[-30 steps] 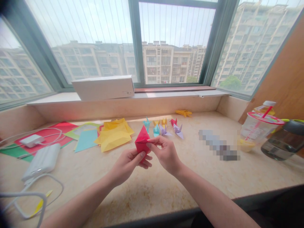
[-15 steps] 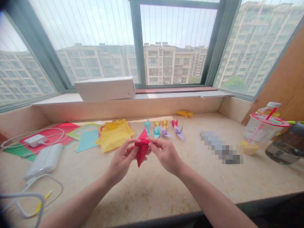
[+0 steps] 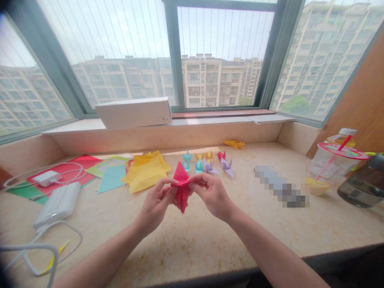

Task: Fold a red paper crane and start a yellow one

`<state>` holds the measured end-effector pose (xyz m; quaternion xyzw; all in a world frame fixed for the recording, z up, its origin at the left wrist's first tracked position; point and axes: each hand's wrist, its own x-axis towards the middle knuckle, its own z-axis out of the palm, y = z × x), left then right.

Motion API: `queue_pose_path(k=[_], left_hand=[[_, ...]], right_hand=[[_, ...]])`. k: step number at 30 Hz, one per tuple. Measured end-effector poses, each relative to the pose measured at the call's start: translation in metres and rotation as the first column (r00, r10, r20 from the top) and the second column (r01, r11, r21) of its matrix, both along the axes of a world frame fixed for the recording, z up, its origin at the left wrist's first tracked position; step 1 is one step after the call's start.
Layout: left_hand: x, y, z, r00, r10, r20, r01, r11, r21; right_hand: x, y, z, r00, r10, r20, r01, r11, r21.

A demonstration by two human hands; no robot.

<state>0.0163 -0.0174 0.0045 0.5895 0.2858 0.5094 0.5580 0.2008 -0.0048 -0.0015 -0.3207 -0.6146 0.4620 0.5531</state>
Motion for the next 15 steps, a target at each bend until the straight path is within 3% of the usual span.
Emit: queue_pose_path(k=[10,15], left_hand=[[-0.0018,-0.0015,0.0006,0.998,-0.049,0.042,0.046,0.997,0.067],[-0.0011,-0.0019,0.0003,0.999,0.033,-0.006,-0.033,0.996,0.078]], right_hand=[[-0.0013,0.0004,0.0011,0.995,0.02,-0.097,-0.021,1.0,-0.007],[-0.0004,0.0019,-0.0006,0.999,0.001,-0.044,-0.001,1.0,-0.002]])
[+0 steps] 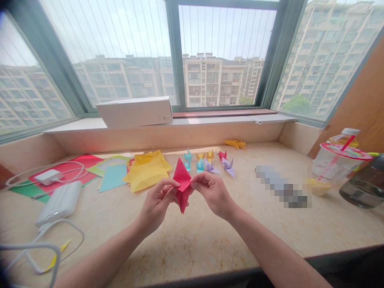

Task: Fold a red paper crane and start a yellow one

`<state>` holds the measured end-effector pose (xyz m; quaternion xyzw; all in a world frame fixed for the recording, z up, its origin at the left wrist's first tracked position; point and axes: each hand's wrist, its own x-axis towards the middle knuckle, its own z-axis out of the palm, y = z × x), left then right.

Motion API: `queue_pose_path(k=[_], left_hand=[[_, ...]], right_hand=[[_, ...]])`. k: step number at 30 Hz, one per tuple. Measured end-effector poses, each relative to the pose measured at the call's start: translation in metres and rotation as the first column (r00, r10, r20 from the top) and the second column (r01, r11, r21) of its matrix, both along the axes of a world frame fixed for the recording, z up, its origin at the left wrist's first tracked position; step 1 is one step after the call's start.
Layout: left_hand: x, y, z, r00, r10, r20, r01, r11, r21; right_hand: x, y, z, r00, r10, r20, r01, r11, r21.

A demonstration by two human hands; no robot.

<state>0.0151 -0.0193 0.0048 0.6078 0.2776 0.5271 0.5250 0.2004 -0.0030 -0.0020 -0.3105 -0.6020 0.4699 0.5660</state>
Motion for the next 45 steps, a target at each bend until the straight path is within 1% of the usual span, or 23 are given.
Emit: queue_pose_path(k=[4,7,10,14,17,20,23,25,27,32,34,37,39,41,43,45], left_hand=[[0.001,0.002,-0.005,0.994,0.089,-0.06,-0.088,0.996,0.019],[0.001,0.003,-0.009,0.988,0.121,-0.096,-0.116,0.992,0.055],[-0.001,0.003,-0.01,0.986,0.12,-0.113,-0.111,0.991,0.078],[-0.001,0.0,-0.005,0.991,0.073,-0.115,-0.066,0.996,0.062],[0.0,0.001,-0.004,0.988,0.102,-0.117,-0.102,0.995,0.008],[0.0,0.005,-0.007,0.985,0.116,-0.131,-0.119,0.993,-0.02],[-0.001,0.007,-0.011,0.974,0.141,-0.176,-0.14,0.99,0.021],[-0.001,0.007,-0.012,0.969,0.15,-0.197,-0.144,0.989,0.047],[0.0,0.007,-0.011,0.977,0.126,-0.172,-0.123,0.992,0.026],[0.004,0.006,-0.004,0.999,0.029,-0.017,-0.031,0.991,-0.132],[0.004,0.007,-0.003,1.0,0.015,0.023,-0.011,0.982,-0.189],[0.004,0.008,-0.001,0.998,0.029,0.057,-0.014,0.969,-0.246],[0.004,0.006,0.0,0.998,0.042,0.056,-0.025,0.963,-0.268],[0.003,0.004,0.0,1.0,0.018,0.019,-0.012,0.96,-0.28],[0.003,0.003,-0.001,0.997,-0.061,-0.04,0.047,0.957,-0.286],[0.004,0.003,-0.005,0.986,-0.147,-0.079,0.117,0.947,-0.298]], right_hand=[[0.0,-0.001,0.0,0.999,0.009,0.046,-0.008,1.0,-0.026],[-0.001,0.0,-0.002,0.999,-0.022,0.035,0.023,0.999,-0.032],[-0.002,0.001,-0.002,1.0,-0.022,0.022,0.023,0.999,-0.03],[-0.003,-0.001,-0.001,0.999,-0.012,0.041,0.013,1.0,-0.018],[-0.002,-0.002,0.0,0.996,-0.031,0.087,0.032,0.999,-0.004],[-0.002,-0.002,0.0,0.991,-0.033,0.13,0.036,0.999,-0.023],[-0.001,-0.001,0.0,0.992,-0.021,0.12,0.028,0.998,-0.054],[-0.002,0.001,-0.002,0.994,-0.036,0.106,0.042,0.998,-0.056],[-0.002,0.002,-0.004,0.994,-0.062,0.095,0.066,0.997,-0.043],[-0.006,0.004,-0.008,0.997,-0.08,0.01,0.08,0.997,-0.004],[-0.008,0.003,-0.008,0.997,-0.075,-0.016,0.075,0.997,0.004],[-0.01,0.002,-0.009,0.998,-0.067,-0.014,0.068,0.998,0.013],[-0.009,0.003,-0.011,0.996,-0.09,-0.003,0.09,0.996,0.026],[-0.007,0.005,-0.013,0.989,-0.145,0.011,0.144,0.989,0.041],[-0.006,0.007,-0.015,0.98,-0.199,0.015,0.198,0.979,0.055],[-0.004,0.008,-0.016,0.976,-0.219,0.011,0.218,0.974,0.059]])
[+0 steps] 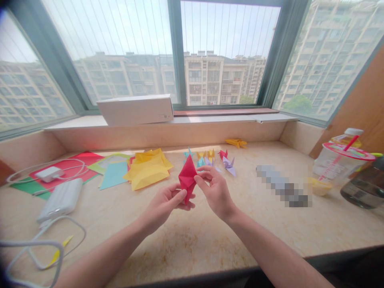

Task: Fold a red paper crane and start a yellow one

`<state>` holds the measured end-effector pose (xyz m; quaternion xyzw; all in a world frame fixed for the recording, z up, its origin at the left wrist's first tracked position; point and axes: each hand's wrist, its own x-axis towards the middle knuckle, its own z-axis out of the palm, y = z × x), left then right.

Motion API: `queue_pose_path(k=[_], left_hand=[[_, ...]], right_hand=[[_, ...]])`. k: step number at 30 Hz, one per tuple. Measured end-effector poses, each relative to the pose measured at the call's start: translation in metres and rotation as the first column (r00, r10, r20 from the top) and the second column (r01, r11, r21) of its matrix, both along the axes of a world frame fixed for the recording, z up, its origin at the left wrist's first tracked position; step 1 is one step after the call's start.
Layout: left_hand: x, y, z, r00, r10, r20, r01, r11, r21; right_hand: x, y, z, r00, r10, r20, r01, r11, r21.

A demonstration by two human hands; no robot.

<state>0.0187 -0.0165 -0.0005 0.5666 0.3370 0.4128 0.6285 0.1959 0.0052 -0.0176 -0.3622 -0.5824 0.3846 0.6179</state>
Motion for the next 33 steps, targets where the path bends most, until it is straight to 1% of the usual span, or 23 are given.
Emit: queue_pose_path(k=[2,7,10,13,18,20,22,24,26,27,29,31,33], left_hand=[[0.0,0.001,-0.005,1.0,-0.027,-0.006,0.027,1.0,-0.011],[0.0,0.004,-0.011,1.0,0.022,-0.006,-0.022,1.0,-0.014],[0.001,0.003,-0.01,1.0,0.027,-0.01,-0.027,1.0,0.006],[0.002,0.001,-0.009,0.999,0.004,-0.044,-0.004,1.0,0.01],[0.002,0.001,-0.01,0.993,-0.034,-0.112,0.035,0.999,0.003],[0.001,0.002,-0.012,0.991,-0.027,-0.133,0.03,0.999,0.021],[0.001,0.002,-0.014,0.988,-0.012,-0.151,0.018,0.999,0.039],[0.001,0.002,-0.016,0.986,-0.015,-0.165,0.021,0.999,0.036],[0.002,0.002,-0.016,0.984,-0.029,-0.173,0.033,0.999,0.024],[0.002,0.001,-0.017,0.984,-0.036,-0.176,0.04,0.999,0.019],[0.001,0.002,-0.016,0.983,-0.051,-0.178,0.054,0.998,0.016],[0.001,0.003,-0.016,0.983,-0.063,-0.173,0.067,0.998,0.016],[0.0,0.004,-0.016,0.985,-0.065,-0.157,0.069,0.997,0.019]], right_hand=[[0.001,0.0,0.001,0.999,0.037,-0.009,-0.037,0.999,-0.01],[-0.001,-0.004,0.004,0.972,0.233,0.011,-0.233,0.972,-0.044],[-0.003,-0.005,0.003,0.963,0.267,0.026,-0.265,0.962,-0.063],[-0.005,-0.004,0.001,0.973,0.23,0.026,-0.228,0.971,-0.069],[-0.01,-0.006,-0.003,0.988,0.132,0.074,-0.13,0.991,-0.032],[-0.011,-0.007,-0.003,0.986,0.14,0.087,-0.137,0.99,-0.036],[-0.011,-0.007,-0.003,0.98,0.18,0.086,-0.177,0.983,-0.045],[-0.009,-0.006,-0.003,0.974,0.217,0.067,-0.214,0.976,-0.043],[-0.006,-0.004,-0.003,0.975,0.215,0.062,-0.215,0.977,-0.018],[-0.003,-0.002,-0.003,0.978,0.193,0.086,-0.194,0.981,0.007],[0.003,0.0,-0.002,0.972,0.119,0.204,-0.139,0.986,0.088],[0.008,0.001,0.0,0.926,0.023,0.376,-0.109,0.972,0.21],[0.012,0.002,0.003,0.889,-0.019,0.458,-0.125,0.951,0.282]])
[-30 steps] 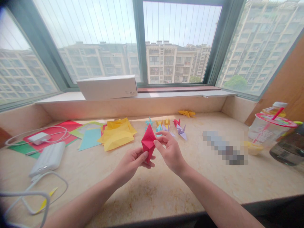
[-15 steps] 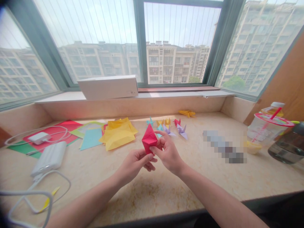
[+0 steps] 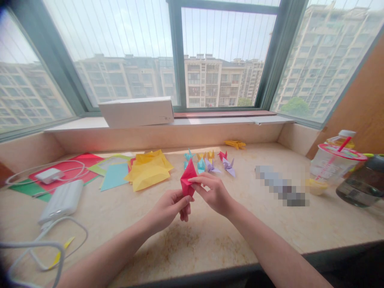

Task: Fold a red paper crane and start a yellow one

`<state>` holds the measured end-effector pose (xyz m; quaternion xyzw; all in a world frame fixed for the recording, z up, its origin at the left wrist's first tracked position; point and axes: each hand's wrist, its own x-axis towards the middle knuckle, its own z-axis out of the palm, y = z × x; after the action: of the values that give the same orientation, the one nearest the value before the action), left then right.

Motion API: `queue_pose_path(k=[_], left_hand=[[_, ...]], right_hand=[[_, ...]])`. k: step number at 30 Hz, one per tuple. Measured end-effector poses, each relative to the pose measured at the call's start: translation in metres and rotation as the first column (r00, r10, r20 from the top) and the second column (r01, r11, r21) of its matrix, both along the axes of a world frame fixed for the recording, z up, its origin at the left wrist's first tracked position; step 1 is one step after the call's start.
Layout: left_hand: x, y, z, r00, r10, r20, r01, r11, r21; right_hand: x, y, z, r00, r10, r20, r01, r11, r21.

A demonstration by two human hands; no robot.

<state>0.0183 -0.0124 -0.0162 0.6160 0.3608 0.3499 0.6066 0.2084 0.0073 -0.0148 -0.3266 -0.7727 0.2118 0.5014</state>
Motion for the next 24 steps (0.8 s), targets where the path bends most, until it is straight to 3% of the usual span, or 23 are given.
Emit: queue_pose_path(k=[3,9,12,14,16,20,24], left_hand=[[-0.001,0.001,0.001,1.0,0.003,0.018,-0.004,1.0,0.004],[-0.001,-0.003,0.007,0.999,-0.053,-0.014,0.053,0.998,0.04],[-0.001,-0.006,0.013,0.998,0.007,-0.062,0.005,0.981,0.196],[-0.001,-0.008,0.016,0.992,0.105,-0.073,-0.073,0.933,0.353],[-0.002,-0.007,0.018,0.98,0.191,-0.063,-0.147,0.893,0.425],[-0.005,-0.001,0.018,0.964,0.26,-0.054,-0.223,0.904,0.364],[-0.007,0.002,0.02,0.957,0.29,-0.026,-0.263,0.897,0.357]], right_hand=[[0.001,0.001,0.001,0.999,0.028,-0.033,-0.029,0.999,-0.045],[-0.009,0.002,-0.002,0.923,0.016,-0.383,-0.149,0.935,-0.32],[-0.011,0.0,-0.001,0.895,0.003,-0.445,-0.169,0.928,-0.333],[-0.012,-0.002,-0.001,0.914,0.011,-0.405,-0.148,0.94,-0.308],[-0.012,-0.005,-0.002,0.954,0.016,-0.299,-0.094,0.964,-0.25],[-0.013,-0.011,-0.003,0.995,-0.003,-0.098,-0.009,0.992,-0.123],[-0.012,-0.011,0.0,0.998,-0.009,-0.07,-0.005,0.98,-0.201]])
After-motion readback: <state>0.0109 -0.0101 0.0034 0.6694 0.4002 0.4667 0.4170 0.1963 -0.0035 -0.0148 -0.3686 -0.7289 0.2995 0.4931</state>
